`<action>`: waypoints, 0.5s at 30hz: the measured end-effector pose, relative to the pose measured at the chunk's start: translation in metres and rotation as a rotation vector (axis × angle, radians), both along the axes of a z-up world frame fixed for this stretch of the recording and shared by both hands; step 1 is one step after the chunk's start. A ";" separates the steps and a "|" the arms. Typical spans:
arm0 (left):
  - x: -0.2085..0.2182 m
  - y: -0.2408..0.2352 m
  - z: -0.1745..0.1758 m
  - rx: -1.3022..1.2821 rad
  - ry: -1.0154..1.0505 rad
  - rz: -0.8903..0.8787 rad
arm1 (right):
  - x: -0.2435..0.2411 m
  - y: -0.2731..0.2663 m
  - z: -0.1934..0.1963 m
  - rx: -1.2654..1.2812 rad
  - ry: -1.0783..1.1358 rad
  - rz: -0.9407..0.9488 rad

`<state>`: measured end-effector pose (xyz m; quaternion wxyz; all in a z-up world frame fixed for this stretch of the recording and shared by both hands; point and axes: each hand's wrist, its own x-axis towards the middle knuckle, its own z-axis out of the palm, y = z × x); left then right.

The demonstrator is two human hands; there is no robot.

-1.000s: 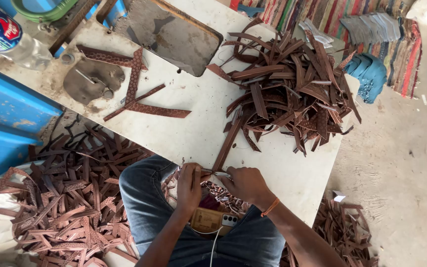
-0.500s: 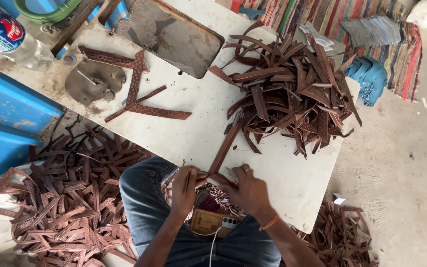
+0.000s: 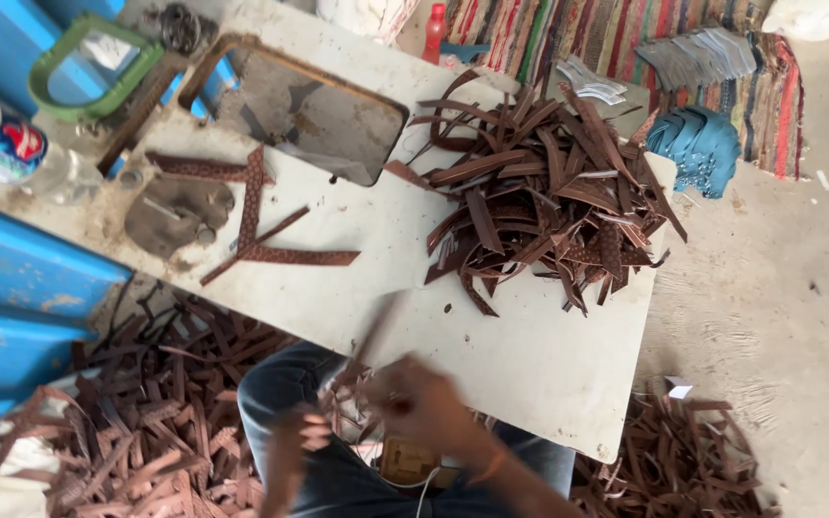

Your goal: Trimming and cleaning the edges of patterned leather straps for shoe assembly.

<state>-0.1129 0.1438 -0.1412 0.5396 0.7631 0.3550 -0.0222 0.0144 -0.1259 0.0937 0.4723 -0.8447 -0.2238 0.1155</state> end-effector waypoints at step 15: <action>0.120 -0.130 0.105 -0.258 -0.010 -0.598 | -0.004 -0.119 -0.068 0.106 0.084 -0.535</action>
